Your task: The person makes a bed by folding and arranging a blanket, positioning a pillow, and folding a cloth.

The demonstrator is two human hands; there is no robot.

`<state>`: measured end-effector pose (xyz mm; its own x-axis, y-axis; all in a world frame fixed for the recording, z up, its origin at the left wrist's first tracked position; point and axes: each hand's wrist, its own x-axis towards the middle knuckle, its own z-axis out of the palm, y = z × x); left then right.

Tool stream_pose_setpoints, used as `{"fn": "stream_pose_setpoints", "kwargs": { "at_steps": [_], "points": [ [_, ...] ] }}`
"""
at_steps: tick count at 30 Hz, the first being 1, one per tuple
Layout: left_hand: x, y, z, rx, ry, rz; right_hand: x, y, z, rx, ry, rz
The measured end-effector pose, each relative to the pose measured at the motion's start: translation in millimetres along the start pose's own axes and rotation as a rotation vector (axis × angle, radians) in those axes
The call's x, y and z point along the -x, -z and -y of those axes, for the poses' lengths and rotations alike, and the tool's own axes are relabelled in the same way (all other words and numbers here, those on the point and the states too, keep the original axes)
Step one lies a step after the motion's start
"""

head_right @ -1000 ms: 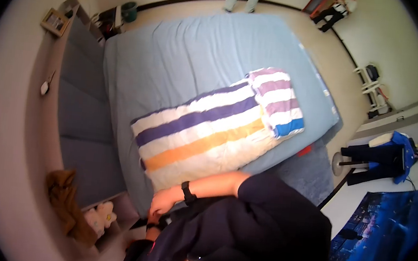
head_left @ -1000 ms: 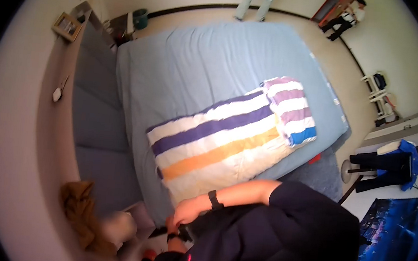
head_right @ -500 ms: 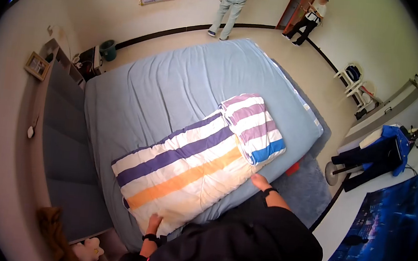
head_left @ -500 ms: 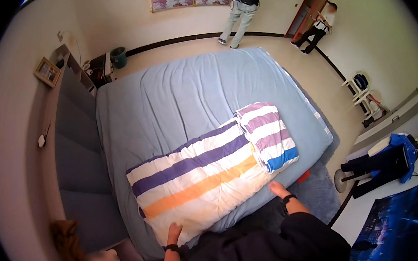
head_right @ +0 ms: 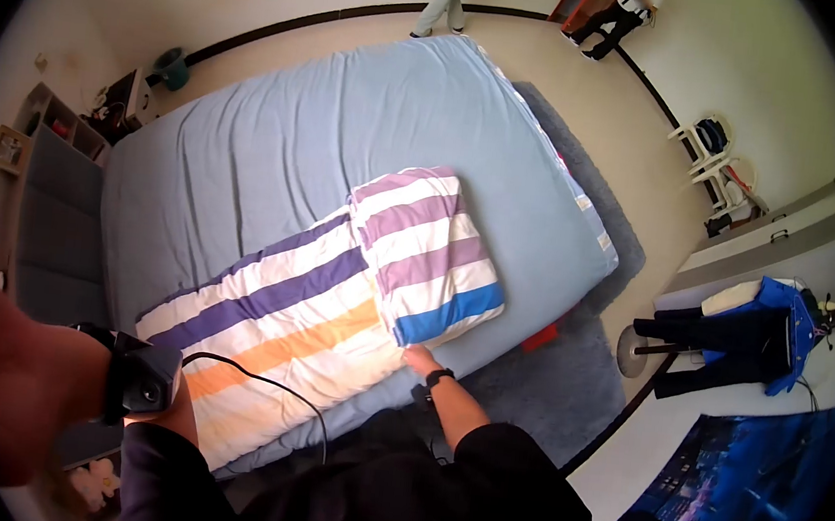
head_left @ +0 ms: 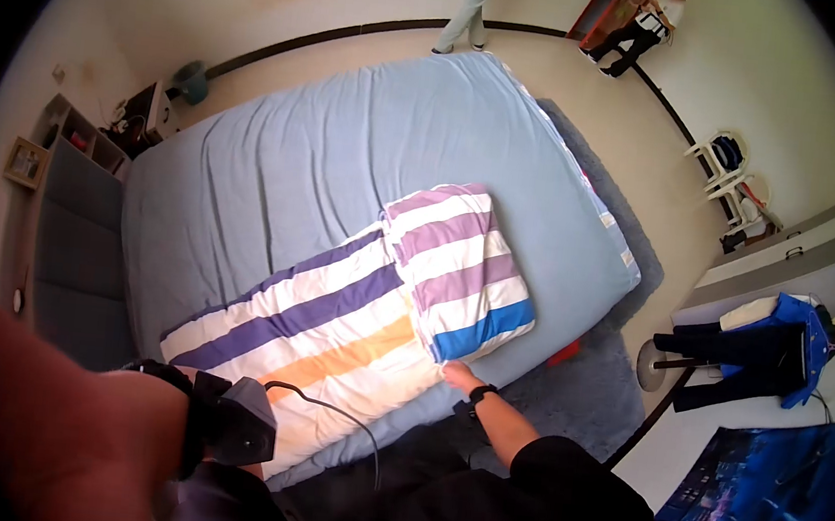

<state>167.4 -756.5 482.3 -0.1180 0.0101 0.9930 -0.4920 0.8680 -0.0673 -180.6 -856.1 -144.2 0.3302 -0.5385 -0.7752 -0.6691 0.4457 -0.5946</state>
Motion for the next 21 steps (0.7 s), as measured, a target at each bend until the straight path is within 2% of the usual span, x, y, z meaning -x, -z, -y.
{"fn": "stream_pose_setpoints", "kwargs": {
  "at_steps": [1, 2, 3, 6, 7, 10, 11, 12, 13, 14, 16, 18, 19, 20, 21],
  "points": [
    [0, -4, 2, 0.019, -0.019, 0.002, 4, -18, 17, -0.107, -0.100, -0.001],
    [0, -29, 18, 0.037, -0.019, 0.008, 3, 7, 35, -0.212, -0.202, -0.001],
    [-1, -41, 26, 0.061, -0.018, 0.024, -24, 22, 28, -0.135, -0.161, 0.095],
    [6, -53, 36, 0.064, -0.083, 0.035, -67, 21, -17, -0.850, -0.193, 0.328],
    [8, -56, 42, 0.068, -0.079, 0.039, -16, 32, 55, -1.105, -0.368, 0.500],
    [15, -70, 52, 0.016, -0.116, 0.054, -12, 47, 35, -0.519, 0.066, 0.286],
    [24, -85, 59, 0.002, -0.107, 0.057, -84, 29, -19, -0.963, -0.665, 0.186],
    [26, -88, 67, 0.015, -0.081, 0.049, -16, 34, 61, -0.770, -0.479, 0.056],
    [24, -94, 73, 0.027, -0.051, 0.036, -9, 23, 30, -0.983, -0.591, 0.014],
    [27, -95, 72, 0.023, -0.053, 0.033, -41, 18, 26, -1.164, -0.644, -0.018],
    [23, -100, 70, 0.026, -0.064, 0.026, -61, 22, 5, -1.128, -0.582, 0.011],
    [20, -103, 66, 0.034, -0.061, 0.020, -58, 34, 9, -1.254, -0.533, 0.013],
    [16, -108, 61, 0.037, -0.057, 0.016, -34, 41, 14, -1.342, -0.585, 0.048],
    [14, -111, 62, 0.039, -0.054, 0.015, -34, 72, 36, -1.407, -0.613, 0.088],
    [11, -108, 62, 0.052, -0.042, 0.007, -34, 95, 36, -1.485, -0.536, 0.126]
  ]
}}
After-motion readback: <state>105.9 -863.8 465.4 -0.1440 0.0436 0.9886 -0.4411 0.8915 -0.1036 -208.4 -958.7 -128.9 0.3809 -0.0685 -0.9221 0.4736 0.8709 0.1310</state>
